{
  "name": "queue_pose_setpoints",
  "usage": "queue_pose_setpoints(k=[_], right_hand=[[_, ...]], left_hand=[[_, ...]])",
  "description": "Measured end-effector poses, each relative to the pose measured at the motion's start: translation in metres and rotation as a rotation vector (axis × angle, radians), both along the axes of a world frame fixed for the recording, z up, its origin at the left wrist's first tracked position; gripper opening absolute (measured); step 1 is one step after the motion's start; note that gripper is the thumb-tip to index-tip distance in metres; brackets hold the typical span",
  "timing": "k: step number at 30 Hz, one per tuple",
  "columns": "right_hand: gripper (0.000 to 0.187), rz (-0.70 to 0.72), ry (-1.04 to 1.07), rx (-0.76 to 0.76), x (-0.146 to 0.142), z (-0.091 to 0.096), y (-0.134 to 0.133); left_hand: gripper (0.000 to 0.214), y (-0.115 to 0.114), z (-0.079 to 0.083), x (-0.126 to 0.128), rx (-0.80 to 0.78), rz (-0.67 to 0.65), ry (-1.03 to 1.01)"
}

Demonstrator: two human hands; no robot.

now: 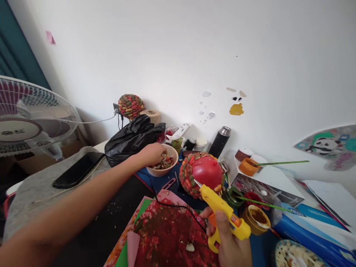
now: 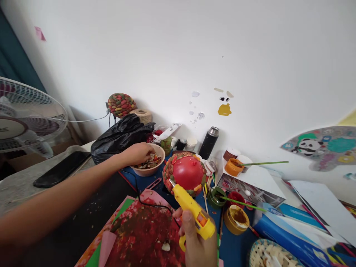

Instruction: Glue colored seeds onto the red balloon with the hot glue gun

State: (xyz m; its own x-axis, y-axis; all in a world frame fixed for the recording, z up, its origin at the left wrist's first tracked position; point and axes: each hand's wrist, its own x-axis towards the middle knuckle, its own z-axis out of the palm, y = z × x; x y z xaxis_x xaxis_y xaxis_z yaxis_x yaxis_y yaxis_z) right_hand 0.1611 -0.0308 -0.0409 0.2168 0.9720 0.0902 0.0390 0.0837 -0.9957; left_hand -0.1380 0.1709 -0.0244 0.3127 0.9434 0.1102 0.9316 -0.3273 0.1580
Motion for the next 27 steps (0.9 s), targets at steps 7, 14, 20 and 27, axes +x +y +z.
queue_pose_setpoints(k=[7, 14, 20, 27], right_hand=[[0.073, 0.01, 0.028, -0.005, -0.002, 0.001, -0.001], [0.073, 0.018, 0.02, -0.01, 0.0, 0.002, -0.001], [0.073, -0.015, 0.047, 0.028, 0.002, 0.004, 0.003], [0.076, -0.033, 0.072, -0.016, 0.001, 0.001, 0.007]], left_hand=[[0.016, 0.003, -0.008, 0.009, 0.009, 0.008, -0.063], [0.026, -0.028, 0.02, 0.007, 0.137, 0.106, -0.22], [0.032, -0.11, 0.033, 0.048, 0.082, -0.07, -0.919], [0.029, -0.154, 0.013, 0.098, -0.251, -0.241, -1.392]])
